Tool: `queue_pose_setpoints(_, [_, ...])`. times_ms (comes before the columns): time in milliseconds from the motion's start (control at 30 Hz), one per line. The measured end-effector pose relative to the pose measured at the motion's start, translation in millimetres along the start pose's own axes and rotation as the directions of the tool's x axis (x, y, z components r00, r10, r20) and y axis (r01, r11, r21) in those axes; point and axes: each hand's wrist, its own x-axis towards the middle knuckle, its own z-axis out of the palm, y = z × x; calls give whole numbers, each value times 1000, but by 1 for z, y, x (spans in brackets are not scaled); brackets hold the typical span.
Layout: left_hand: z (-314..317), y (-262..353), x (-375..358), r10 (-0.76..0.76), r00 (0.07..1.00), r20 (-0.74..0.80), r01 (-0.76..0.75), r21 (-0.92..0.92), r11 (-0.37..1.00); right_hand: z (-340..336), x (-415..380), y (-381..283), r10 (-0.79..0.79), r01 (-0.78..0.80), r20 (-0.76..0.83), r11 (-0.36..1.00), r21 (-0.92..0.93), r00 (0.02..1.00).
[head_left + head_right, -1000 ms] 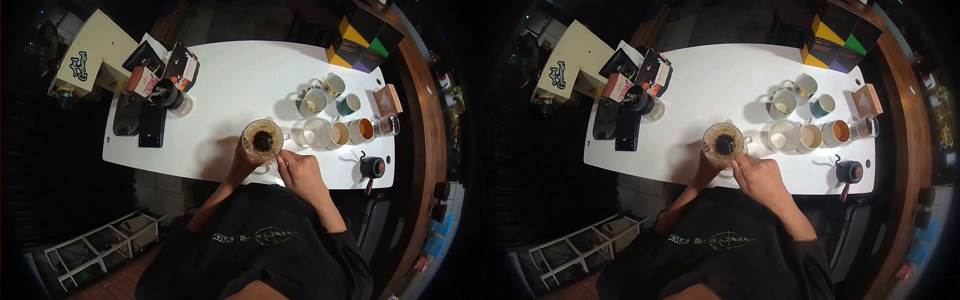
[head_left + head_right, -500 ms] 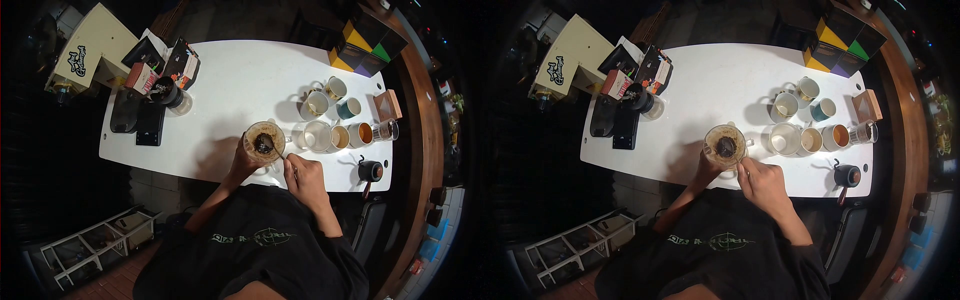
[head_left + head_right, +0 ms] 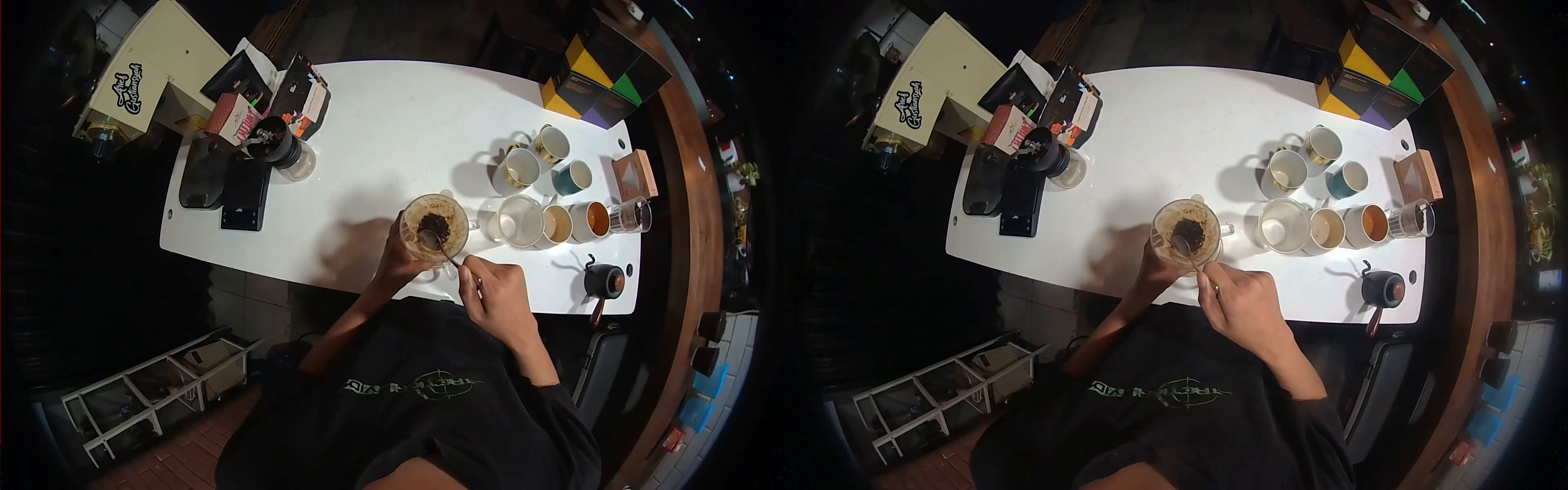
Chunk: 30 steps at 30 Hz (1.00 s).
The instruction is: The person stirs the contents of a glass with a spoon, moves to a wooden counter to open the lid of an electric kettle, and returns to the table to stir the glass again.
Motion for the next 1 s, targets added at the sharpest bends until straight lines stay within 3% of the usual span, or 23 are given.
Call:
queue_pose_setpoints(100, [-1, 1, 1, 2, 1000, 7, -1, -16, 1000, 5, 1, 1, 3, -3, 13, 1000, -17, 1000])
queue_pose_setpoints(167, [-5, -6, 1, 35, 999, 29, -40, 180, 983, 6, 3, 3, 15, -15, 15, 999, -41, 1000])
queue_pose_setpoints(267, [-1, 6, 5, 39, 998, 40, -47, 212, 976, 4, 4, 3, 12, -14, -31, 998, -57, 999])
queue_pose_setpoints(300, [-1, 8, 4, 37, 998, 43, -45, 213, 976, 1, 4, -1, 31, -31, -39, 999, -7, 999])
queue_pose_setpoints(367, [1, 12, 3, -46, 999, 23, 45, 28, 999, 0, 4, -3, 53, -51, -49, 998, 42, 997])
queue_pose_setpoints(500, [-3, 7, 3, -39, 999, 24, 38, 52, 998, 7, 6, 4, 31, -31, -17, 999, 17, 999])
queue_pose_setpoints(567, [-4, 1, 4, 129, 991, 41, -135, 381, 915, 7, 8, 8, 3, -3, -31, 1000, -5, 1000])
queue_pose_setpoints(667, [3, 7, 4, 71, 996, -44, -56, 290, 955, -2, 10, 6, 58, -60, -59, 998, -32, 997])
queue_pose_setpoints(767, [6, 18, 9, 40, 999, -4, -37, 268, 963, -9, 10, 5, 47, -49, -53, 998, -42, 998])
queue_pose_setpoints(1000, [6, 22, 9, 110, 994, 1, -103, 351, 931, -2, 11, 9, 49, -49, -11, 999, -21, 999])
